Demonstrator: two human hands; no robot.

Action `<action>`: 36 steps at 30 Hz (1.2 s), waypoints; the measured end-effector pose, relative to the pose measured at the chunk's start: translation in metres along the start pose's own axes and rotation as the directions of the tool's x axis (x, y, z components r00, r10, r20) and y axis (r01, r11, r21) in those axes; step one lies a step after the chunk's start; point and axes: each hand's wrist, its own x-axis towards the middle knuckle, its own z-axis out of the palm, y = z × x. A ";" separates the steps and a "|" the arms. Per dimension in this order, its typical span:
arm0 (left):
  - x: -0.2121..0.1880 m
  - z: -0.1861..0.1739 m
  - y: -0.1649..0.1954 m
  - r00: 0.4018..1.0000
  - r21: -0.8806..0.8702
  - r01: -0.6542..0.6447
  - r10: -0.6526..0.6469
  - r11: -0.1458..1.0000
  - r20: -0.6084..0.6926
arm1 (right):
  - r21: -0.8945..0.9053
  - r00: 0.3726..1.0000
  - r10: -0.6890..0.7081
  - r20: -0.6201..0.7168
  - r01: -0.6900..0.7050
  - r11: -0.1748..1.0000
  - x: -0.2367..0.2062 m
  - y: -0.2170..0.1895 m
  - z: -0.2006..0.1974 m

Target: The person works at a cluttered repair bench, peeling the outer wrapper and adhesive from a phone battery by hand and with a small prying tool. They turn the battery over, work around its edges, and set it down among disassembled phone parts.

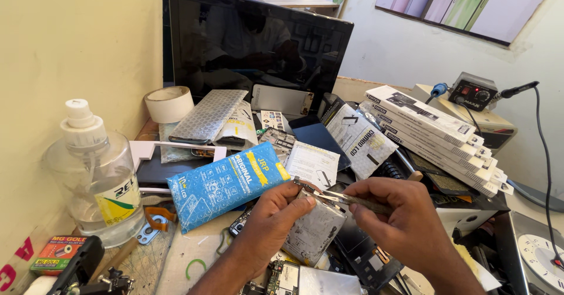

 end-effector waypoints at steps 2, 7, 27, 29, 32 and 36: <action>0.000 0.000 0.000 1.000 -0.018 -0.007 0.007 1.000 0.004 | -0.005 1.000 -0.003 0.001 0.003 1.000 0.000 -0.001 0.001; -0.001 -0.002 0.002 1.000 -0.023 -0.021 0.021 1.000 0.002 | -0.050 1.000 -0.015 -0.016 0.014 0.999 -0.001 -0.003 0.005; -0.003 0.001 0.001 0.996 -0.001 -0.077 0.077 0.997 -0.045 | -0.373 0.972 -0.224 -0.066 0.184 0.910 -0.007 -0.023 -0.005; -0.003 0.001 0.001 0.996 0.030 -0.071 0.073 0.997 -0.043 | -0.370 0.956 -0.290 -0.047 0.253 0.894 -0.009 -0.026 -0.002; -0.004 0.001 0.001 0.993 0.032 -0.118 0.119 0.992 -0.019 | -0.398 0.964 -0.260 -0.056 0.218 0.891 -0.010 -0.031 0.003; -0.003 0.002 0.002 0.993 0.051 -0.104 0.107 0.993 -0.041 | -0.439 0.982 -0.164 -0.089 0.109 0.892 -0.010 -0.038 0.006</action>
